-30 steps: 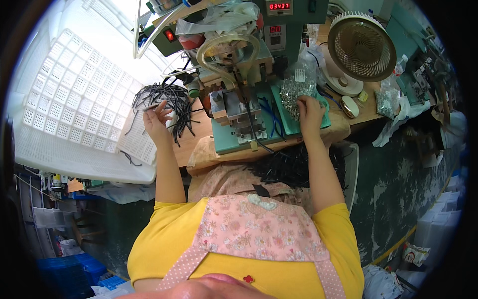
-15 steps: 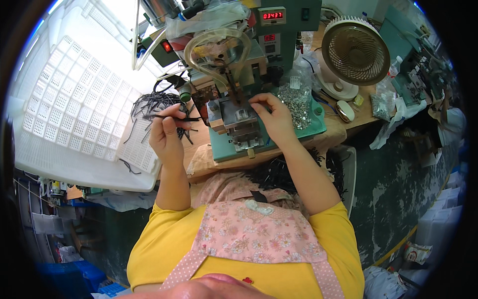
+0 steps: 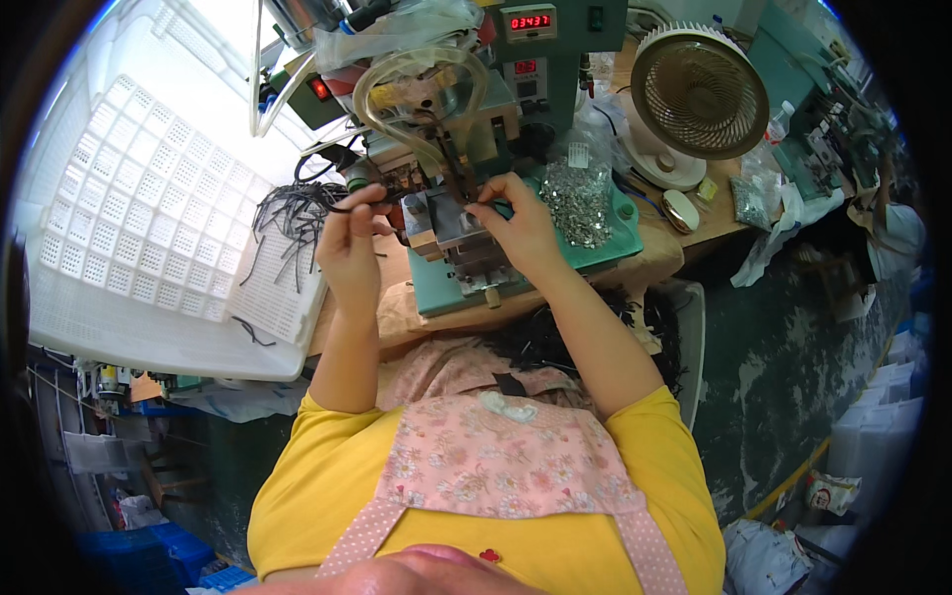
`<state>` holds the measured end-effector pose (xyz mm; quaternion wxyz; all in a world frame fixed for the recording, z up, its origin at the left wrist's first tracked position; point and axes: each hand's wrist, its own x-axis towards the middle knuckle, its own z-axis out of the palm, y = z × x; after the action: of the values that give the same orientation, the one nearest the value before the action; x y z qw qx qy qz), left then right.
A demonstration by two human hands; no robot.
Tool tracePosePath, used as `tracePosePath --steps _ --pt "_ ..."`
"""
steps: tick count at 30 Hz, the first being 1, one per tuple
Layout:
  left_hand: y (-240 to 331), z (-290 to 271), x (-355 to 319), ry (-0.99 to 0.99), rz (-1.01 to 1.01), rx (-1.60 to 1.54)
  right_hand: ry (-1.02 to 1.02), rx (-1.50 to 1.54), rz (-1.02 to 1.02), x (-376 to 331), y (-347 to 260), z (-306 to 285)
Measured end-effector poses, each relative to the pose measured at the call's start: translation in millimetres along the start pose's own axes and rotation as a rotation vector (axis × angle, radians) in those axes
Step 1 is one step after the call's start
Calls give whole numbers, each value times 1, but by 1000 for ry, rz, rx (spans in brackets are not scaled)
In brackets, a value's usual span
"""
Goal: The person repeatedly picks small black components and metal fasteners, inserts them into a press machine, and removes the assembled units. The person places finished units into a white basket and continues the cycle.
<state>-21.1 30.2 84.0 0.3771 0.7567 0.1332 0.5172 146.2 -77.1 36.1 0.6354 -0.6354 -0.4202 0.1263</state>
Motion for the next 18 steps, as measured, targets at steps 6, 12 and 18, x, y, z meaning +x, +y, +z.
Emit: tracePosePath --steps 6,12,18 --pt "-13 53 -36 -214 608 198 109 -510 -340 2 -9 -27" --pt "-29 61 -39 -151 689 240 335 -450 -74 -10 47 -103" --pt "-34 61 -39 -136 708 213 99 -977 -128 -45 100 -131"
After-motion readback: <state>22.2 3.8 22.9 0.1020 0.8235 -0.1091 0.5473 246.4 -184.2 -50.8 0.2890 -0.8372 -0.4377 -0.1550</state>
